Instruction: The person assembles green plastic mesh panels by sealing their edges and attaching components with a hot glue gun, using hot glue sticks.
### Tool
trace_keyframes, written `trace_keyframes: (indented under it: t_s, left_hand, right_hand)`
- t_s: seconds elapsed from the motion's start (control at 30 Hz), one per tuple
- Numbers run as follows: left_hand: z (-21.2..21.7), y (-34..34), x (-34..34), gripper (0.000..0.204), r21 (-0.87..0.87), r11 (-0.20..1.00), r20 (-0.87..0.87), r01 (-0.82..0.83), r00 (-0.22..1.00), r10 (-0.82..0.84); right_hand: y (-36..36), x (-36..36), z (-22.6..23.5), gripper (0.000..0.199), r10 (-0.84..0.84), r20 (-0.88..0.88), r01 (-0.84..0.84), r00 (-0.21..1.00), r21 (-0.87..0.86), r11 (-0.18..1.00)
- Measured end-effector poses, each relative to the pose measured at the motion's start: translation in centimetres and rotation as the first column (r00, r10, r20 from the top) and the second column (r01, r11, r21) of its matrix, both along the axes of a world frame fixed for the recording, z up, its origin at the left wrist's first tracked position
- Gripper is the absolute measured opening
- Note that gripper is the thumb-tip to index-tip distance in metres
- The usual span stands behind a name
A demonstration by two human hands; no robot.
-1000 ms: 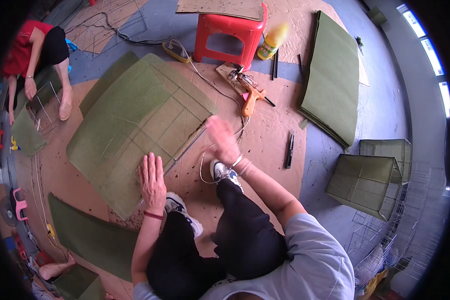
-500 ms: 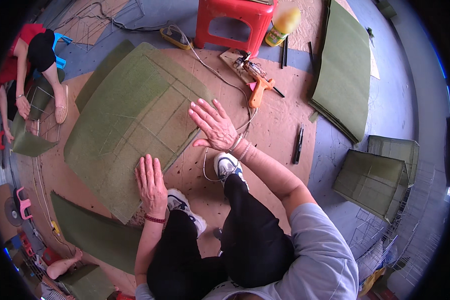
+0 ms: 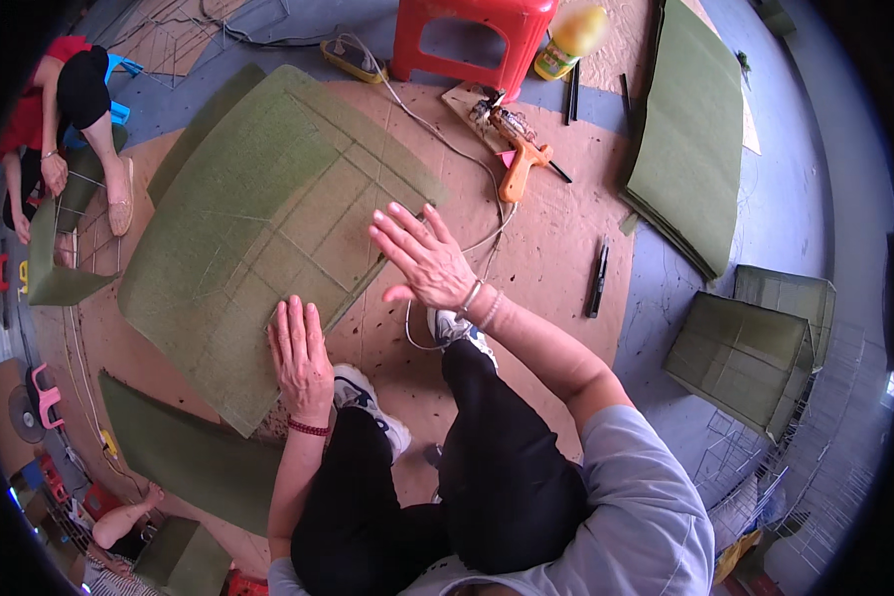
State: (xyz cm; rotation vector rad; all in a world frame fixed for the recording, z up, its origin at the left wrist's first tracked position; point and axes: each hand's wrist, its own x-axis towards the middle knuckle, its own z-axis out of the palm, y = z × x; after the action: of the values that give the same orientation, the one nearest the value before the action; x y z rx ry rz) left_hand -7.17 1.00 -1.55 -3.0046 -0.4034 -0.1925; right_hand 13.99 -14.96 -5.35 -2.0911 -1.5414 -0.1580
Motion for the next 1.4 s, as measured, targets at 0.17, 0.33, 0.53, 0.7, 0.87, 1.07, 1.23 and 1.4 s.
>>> trace_keyframes:
  t_s: [0.17, 0.33, 0.53, 0.7, 0.87, 1.07, 1.23, 1.4]
  left_hand:
    - [0.2, 0.2, 0.1, 0.045, 0.002, 1.0, -0.022, -0.012, 1.0, 0.012]
    - [0.1, 0.1, -0.4, 0.046, 0.001, 1.0, -0.012, 0.001, 1.0, -0.001]
    - [0.2, 0.1, -0.1, 0.047, 0.001, 1.0, 0.021, -0.003, 1.0, 0.003]
    - [0.2, 0.0, 0.1, 0.044, -0.008, 1.0, -0.002, -0.026, 1.0, 0.026]
    - [0.4, 0.0, 0.4, 0.047, -0.02, 1.0, 0.021, -0.009, 1.0, 0.009]
    - [0.6, 0.0, 0.2, 0.045, -0.039, 0.998, -0.055, -0.041, 0.998, 0.039]
    - [0.2, 0.3, -0.3, 0.053, -0.064, 0.997, 0.04, -0.035, 0.998, 0.038]
    - [-0.3, 0.6, -1.8, 0.059, -0.191, 0.981, 0.096, -0.028, 0.994, 0.047]
  right_hand:
    - [0.6, -0.1, -0.1, 0.084, -0.02, -0.022, 0.02, 1.0, -0.02, 1.0]
    - [1.0, -1.3, 0.1, 0.082, -0.009, 0.046, 0.012, 0.999, -0.057, 0.998]
    - [-1.5, 0.1, -2.0, 0.075, -0.008, -0.112, 0.019, 0.994, 0.096, 0.995]
    - [-7.8, 7.4, -10.9, 0.056, -0.792, -0.457, 0.885, 0.405, -0.023, 0.465]
    - [-11.3, 15.9, -21.2, 0.073, -0.747, -0.656, 0.858, 0.102, -0.322, 0.4]
    - [-9.4, 20.6, -24.5, 0.059, -0.479, -0.876, 0.804, -0.065, -0.33, 0.494]
    - [-10.9, 16.2, -15.7, 0.035, -0.042, -0.996, 0.866, -0.083, -0.093, 0.492]
    - [-14.1, 7.0, -4.4, 0.05, 0.112, -0.979, 0.902, 0.171, 0.201, 0.383]
